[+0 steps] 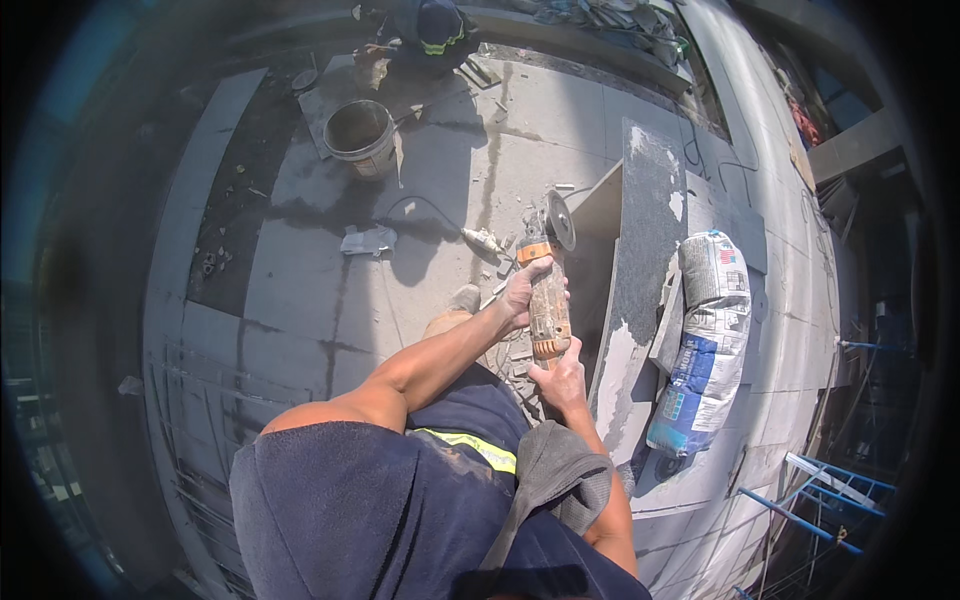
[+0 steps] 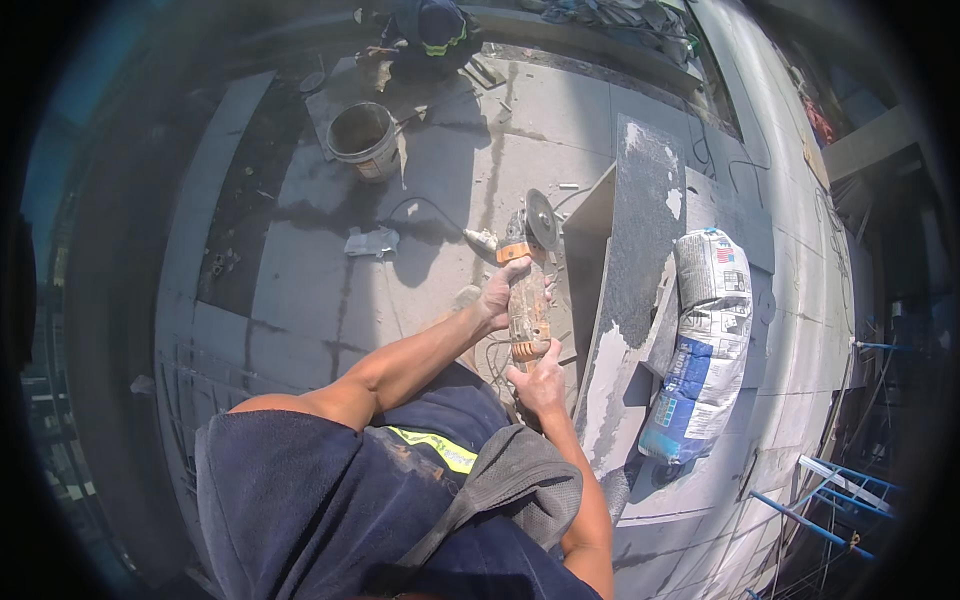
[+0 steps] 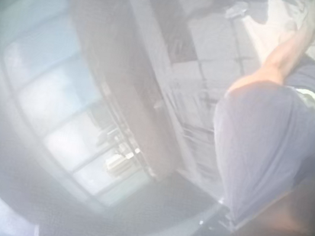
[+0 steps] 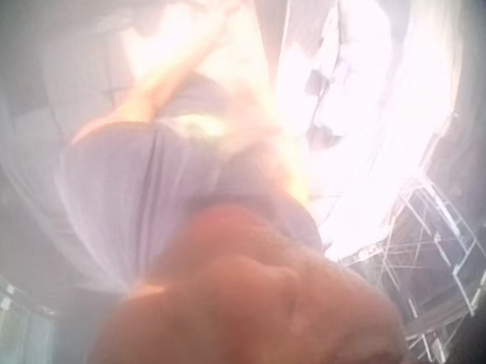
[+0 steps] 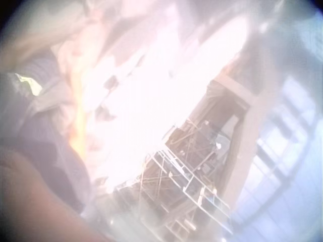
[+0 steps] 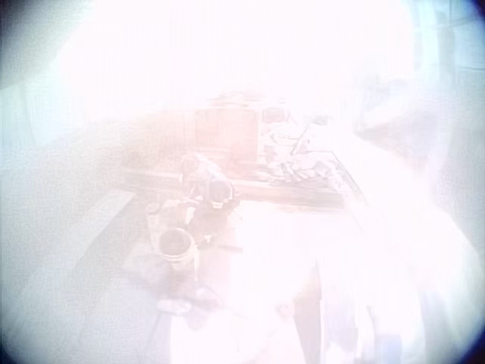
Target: The person uses an angle grinder to grind a concrete ledge on a rooftop. The person holds the tool with both hands and moves it along the edge, generating dust. Another worker is visible nearby on scaffolding.
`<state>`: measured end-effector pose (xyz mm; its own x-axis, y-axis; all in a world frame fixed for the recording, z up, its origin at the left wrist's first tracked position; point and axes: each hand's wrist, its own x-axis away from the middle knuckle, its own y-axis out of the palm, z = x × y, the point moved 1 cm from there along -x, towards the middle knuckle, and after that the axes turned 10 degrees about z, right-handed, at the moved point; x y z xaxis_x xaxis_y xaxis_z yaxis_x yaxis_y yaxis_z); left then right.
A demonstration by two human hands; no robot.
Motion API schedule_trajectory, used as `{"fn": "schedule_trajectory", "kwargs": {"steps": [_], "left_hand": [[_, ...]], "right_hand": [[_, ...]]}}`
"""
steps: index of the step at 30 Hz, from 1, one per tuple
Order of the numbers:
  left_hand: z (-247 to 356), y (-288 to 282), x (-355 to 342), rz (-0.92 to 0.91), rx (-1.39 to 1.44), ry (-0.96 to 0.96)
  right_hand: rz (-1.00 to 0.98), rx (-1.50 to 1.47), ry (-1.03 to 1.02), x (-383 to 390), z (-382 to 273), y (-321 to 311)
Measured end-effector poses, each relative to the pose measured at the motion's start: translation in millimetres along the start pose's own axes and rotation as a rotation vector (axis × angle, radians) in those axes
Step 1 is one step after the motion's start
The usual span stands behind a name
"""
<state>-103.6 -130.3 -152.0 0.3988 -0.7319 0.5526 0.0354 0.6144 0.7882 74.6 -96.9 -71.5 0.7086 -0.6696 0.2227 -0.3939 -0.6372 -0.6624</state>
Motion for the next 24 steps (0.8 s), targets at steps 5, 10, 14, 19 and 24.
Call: {"fn": "schedule_trajectory", "kwargs": {"steps": [5, 10, 14, 19, 24], "left_hand": [[12.0, -7.0, 40.4, -0.055, 0.05, 0.04], [30.3, 1.2, 40.7, -0.115, 0.017, 0.061], [46.5, 8.5, 27.9, -0.114, 0.033, 0.007], [78.8, 20.9, -0.2, -0.145, 0.003, -0.07], [96.6, 21.7, -16.2, -0.195, -0.023, -0.226]], "right_hand": [[-0.631, -0.943, 0.49, 24.4, 18.1, -16.1], [-0.668, -1.213, 0.667, 25.6, 4.7, -11.5], [-0.566, -1.148, 0.67, 15.7, -16.9, -9.3], [-0.6, -1.178, 0.504, -2.2, -36.5, 1.5], [-0.495, -0.939, 0.711, -20.9, -69.0, 15.7]]}}
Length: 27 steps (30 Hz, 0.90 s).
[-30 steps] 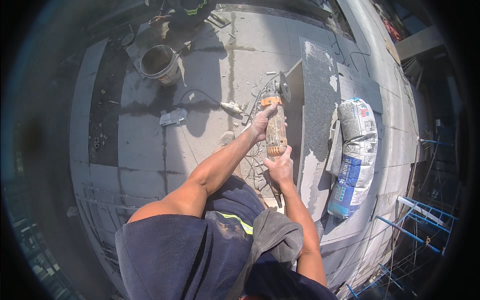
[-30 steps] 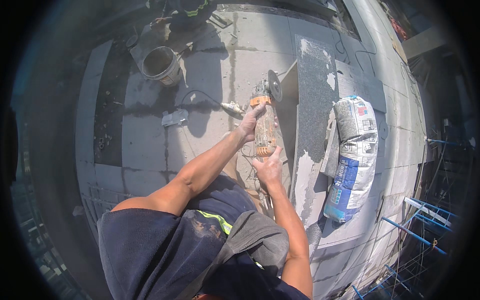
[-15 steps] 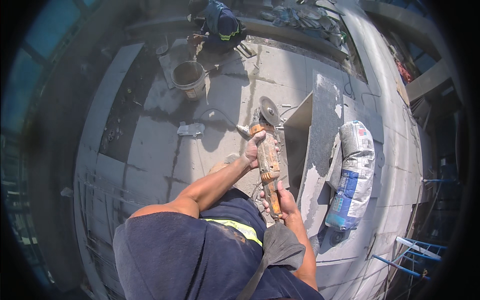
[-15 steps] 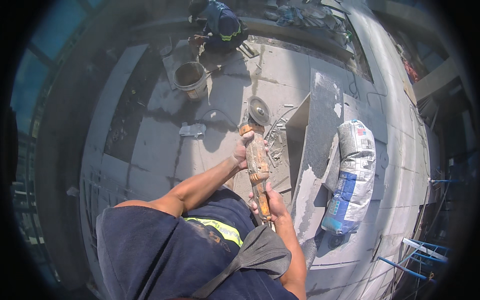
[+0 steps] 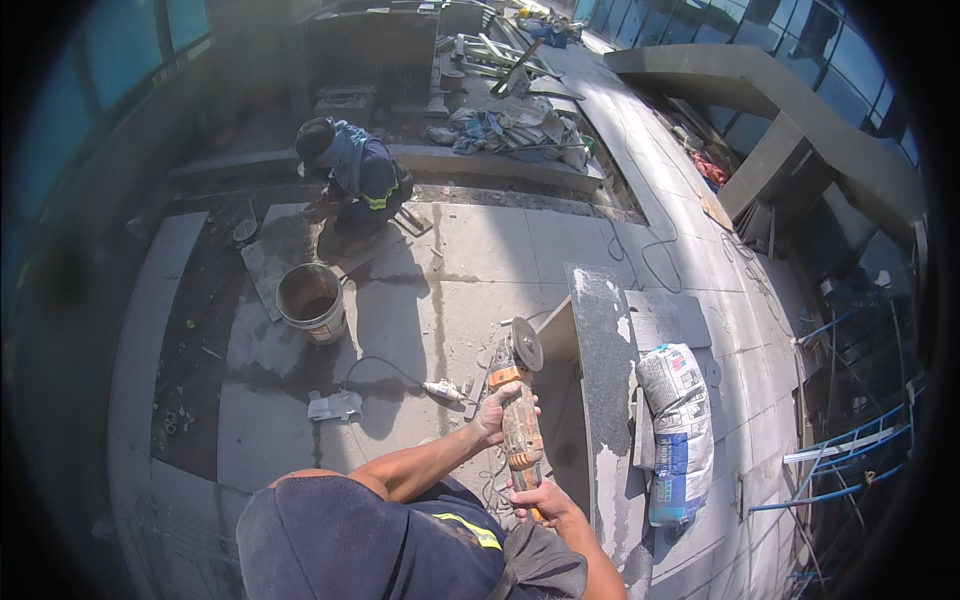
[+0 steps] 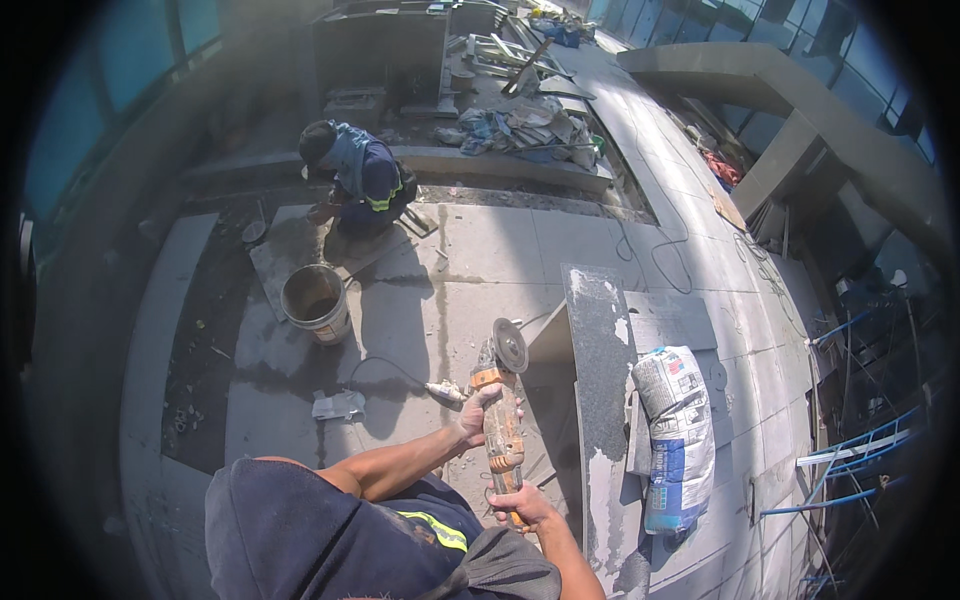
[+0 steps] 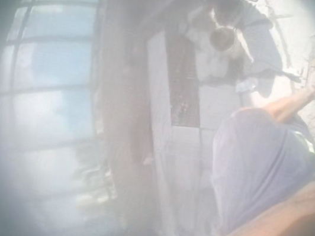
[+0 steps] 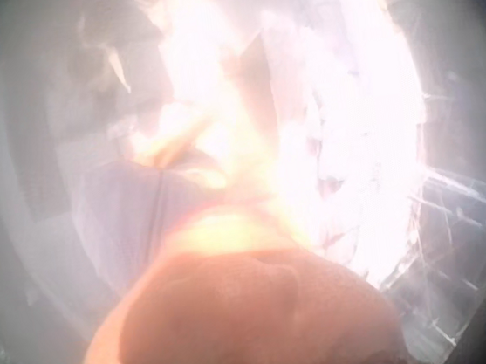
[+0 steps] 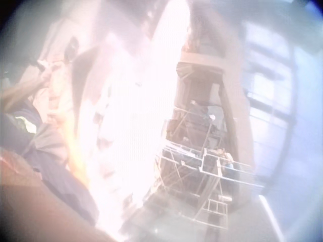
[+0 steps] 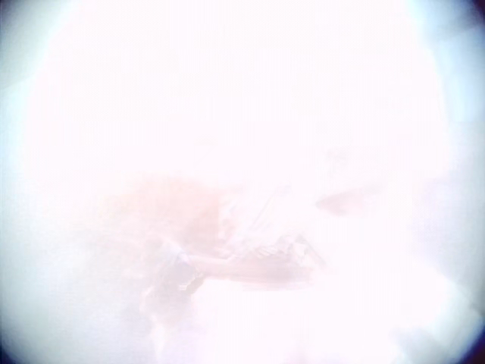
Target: The person uses an angle grinder to grind a concrete ledge on a rooftop. The person holds the tool with both hands and moves it along the edge, generating dust. Another worker is visible nearby on scaffolding.
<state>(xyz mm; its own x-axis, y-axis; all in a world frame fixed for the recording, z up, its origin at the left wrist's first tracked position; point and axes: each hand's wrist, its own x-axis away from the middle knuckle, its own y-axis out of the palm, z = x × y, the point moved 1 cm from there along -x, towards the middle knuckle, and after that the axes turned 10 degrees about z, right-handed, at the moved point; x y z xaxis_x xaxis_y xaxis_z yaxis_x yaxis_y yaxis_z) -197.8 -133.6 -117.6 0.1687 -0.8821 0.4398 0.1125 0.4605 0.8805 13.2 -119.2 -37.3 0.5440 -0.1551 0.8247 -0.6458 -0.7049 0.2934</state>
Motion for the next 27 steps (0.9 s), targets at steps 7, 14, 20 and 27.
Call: {"fn": "schedule_trajectory", "kwargs": {"steps": [7, 14, 20, 27], "left_hand": [[10.4, 3.4, -1.2, 0.078, -0.067, -0.017], [20.7, -27.0, -0.5, 0.108, 0.005, -0.045], [35.3, -20.9, 10.6, 0.078, 0.046, 0.096], [44.3, -35.9, 32.9, 0.078, 0.085, 0.141]], "right_hand": [[0.405, 0.456, -0.097, -21.6, 12.1, 6.6], [0.299, 0.814, -0.348, -15.0, -1.2, 29.1], [0.31, 0.224, -0.162, -27.2, 31.1, -56.0], [0.844, 1.222, -0.258, -44.9, 101.0, -116.7]]}}
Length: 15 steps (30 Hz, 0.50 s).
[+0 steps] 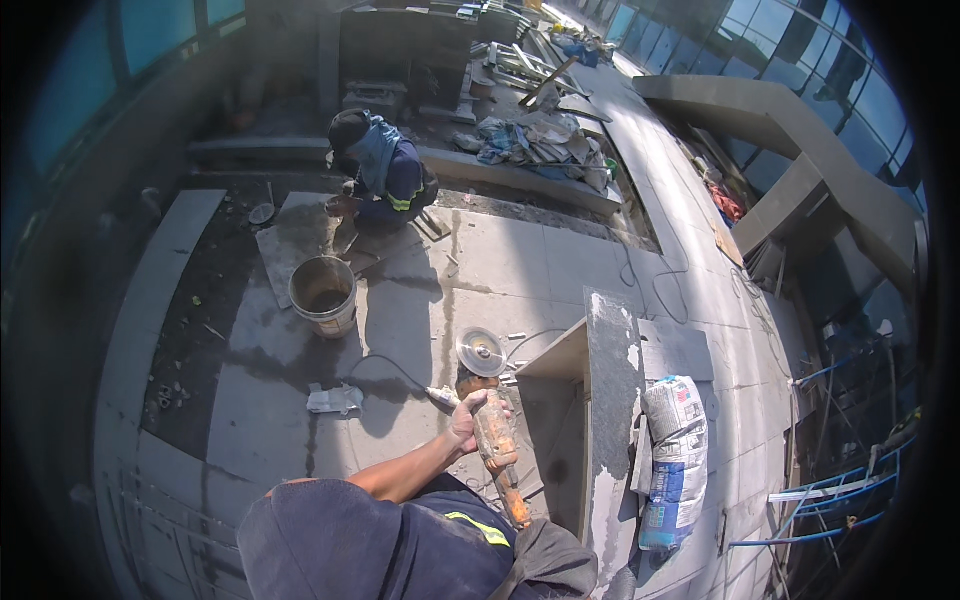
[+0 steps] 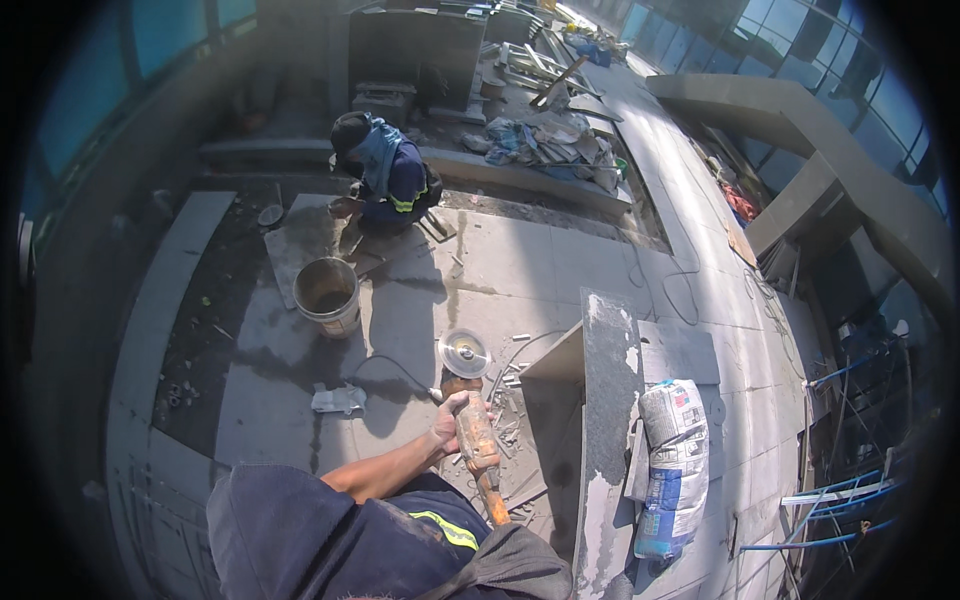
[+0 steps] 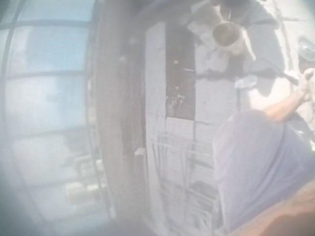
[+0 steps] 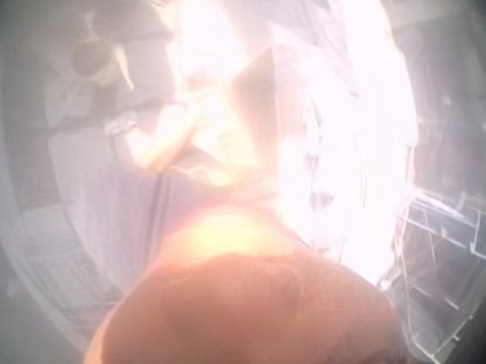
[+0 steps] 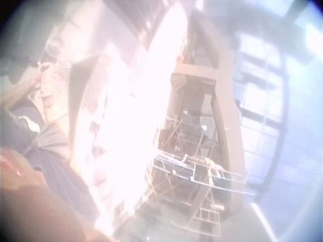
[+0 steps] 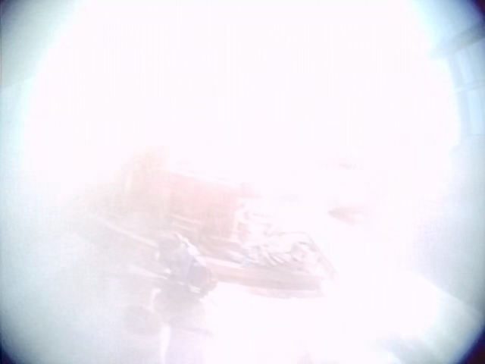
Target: The person uses an angle grinder to grind a concrete ledge on a rooftop. The person holds the tool with both hands and moves it along the edge, generating dust. Another worker is visible nearby on scaffolding.
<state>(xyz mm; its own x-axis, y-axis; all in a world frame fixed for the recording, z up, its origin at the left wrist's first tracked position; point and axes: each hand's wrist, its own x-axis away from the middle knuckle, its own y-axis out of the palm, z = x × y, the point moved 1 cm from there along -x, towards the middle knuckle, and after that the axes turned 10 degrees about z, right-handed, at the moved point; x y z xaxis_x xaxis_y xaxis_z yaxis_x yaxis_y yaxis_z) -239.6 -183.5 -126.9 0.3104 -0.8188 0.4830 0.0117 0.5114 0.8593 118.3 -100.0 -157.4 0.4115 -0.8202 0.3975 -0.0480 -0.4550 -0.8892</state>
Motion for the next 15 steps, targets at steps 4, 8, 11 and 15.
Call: {"fn": "schedule_trajectory", "kwargs": {"steps": [4, 8, 11, 15], "left_hand": [[6.1, -13.7, -0.3, -0.015, 0.017, 0.073], [18.0, -22.5, -1.4, -0.115, 0.048, -0.041], [21.8, -22.0, 1.7, -0.114, 0.072, 0.025], [32.7, -18.0, 6.3, -0.129, 0.073, 0.033]], "right_hand": [[-0.034, -0.087, 0.025, -10.2, -9.1, -7.6], [-0.052, -0.16, 0.007, -15.3, -24.2, -19.8], [-0.069, -0.201, -0.023, -17.9, -41.3, -28.2], [-0.077, -0.261, -0.082, -32.5, -76.1, -38.0]]}}
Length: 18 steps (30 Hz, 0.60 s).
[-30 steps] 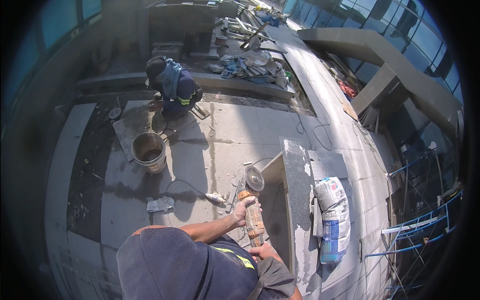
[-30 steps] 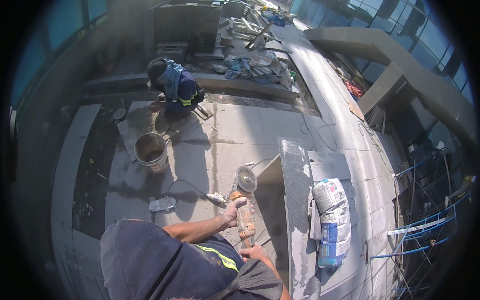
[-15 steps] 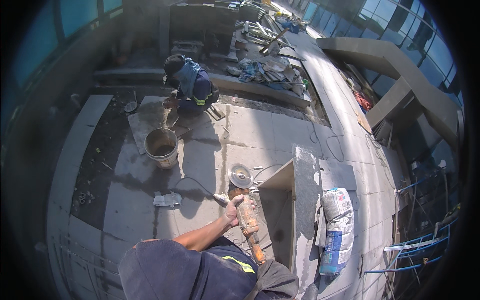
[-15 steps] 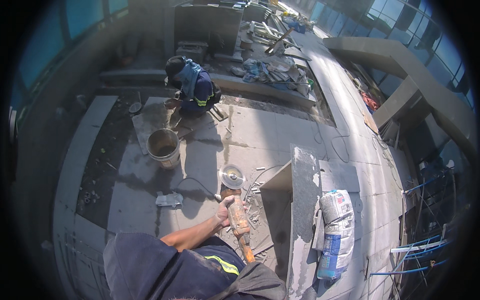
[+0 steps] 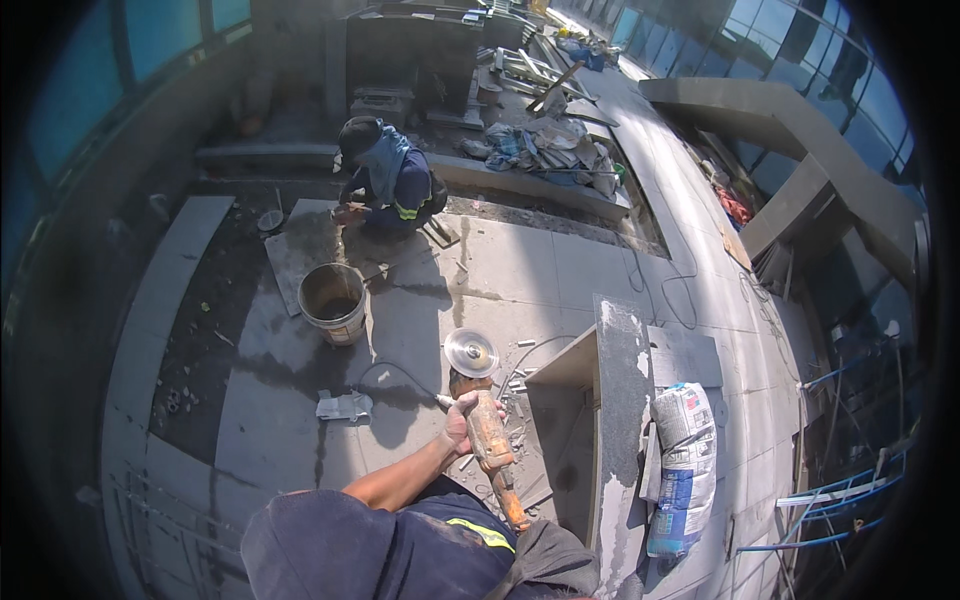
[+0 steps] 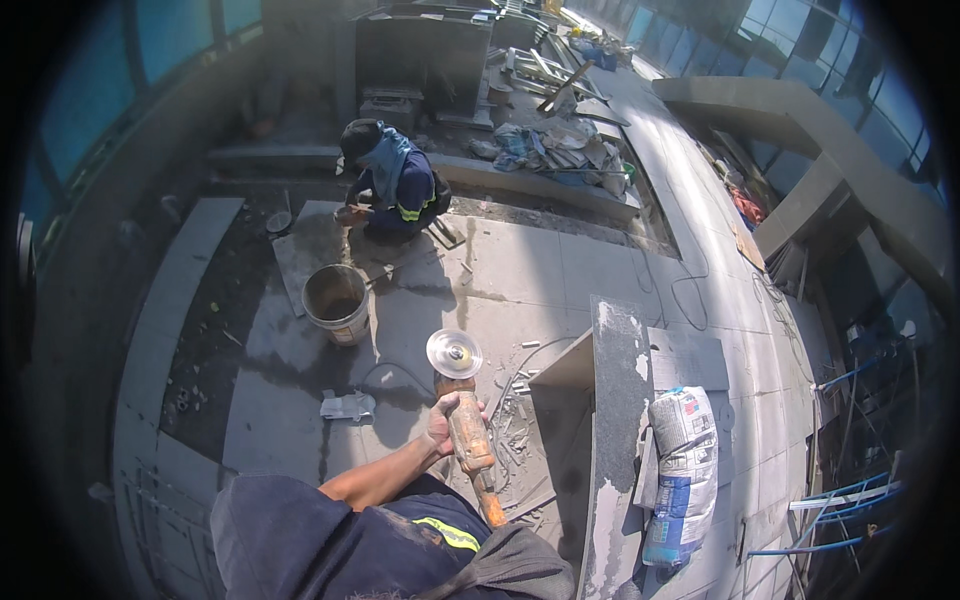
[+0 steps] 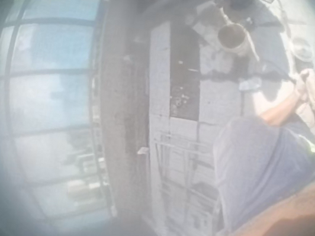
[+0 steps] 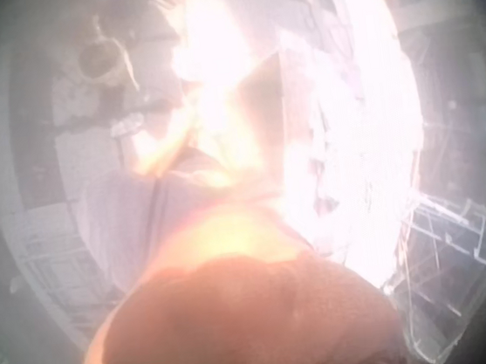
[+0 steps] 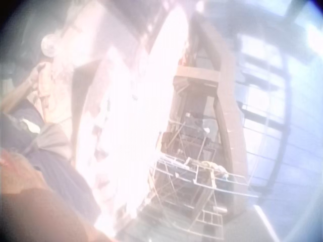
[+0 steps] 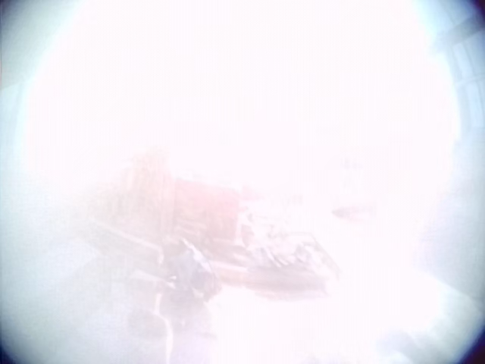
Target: The person uses an angle grinder to grind a concrete ledge on a rooftop. The person holds the tool with both hands and moves it along the edge, generating dust. Another worker is visible nearby on scaffolding.
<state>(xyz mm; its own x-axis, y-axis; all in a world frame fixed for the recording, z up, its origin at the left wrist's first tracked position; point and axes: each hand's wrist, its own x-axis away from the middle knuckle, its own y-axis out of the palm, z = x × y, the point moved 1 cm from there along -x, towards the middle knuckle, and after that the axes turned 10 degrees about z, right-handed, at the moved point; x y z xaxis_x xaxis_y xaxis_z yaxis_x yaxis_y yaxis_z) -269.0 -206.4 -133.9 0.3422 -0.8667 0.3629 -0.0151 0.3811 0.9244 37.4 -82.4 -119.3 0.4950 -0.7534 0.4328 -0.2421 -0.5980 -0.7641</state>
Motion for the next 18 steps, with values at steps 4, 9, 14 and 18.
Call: {"fn": "schedule_trajectory", "kwargs": {"steps": [4, 9, 14, 18], "left_hand": [[3.1, -6.2, -5.4, -0.011, 0.015, -0.022], [14.1, -13.5, -11.2, 0.022, -0.011, 0.012], [33.9, -2.3, -8.8, 0.07, -0.001, 0.09], [58.6, -0.1, -9.8, -0.008, -0.016, 0.028]], "right_hand": [[0.006, -0.041, -0.063, -18.9, -42.3, -2.0], [0.002, -0.03, -0.078, -43.9, -79.7, -5.0], [-0.01, 0.027, 0.001, -51.3, -73.9, -7.6], [-0.008, 0.055, 0.052, -56.5, -61.2, -6.9]]}}
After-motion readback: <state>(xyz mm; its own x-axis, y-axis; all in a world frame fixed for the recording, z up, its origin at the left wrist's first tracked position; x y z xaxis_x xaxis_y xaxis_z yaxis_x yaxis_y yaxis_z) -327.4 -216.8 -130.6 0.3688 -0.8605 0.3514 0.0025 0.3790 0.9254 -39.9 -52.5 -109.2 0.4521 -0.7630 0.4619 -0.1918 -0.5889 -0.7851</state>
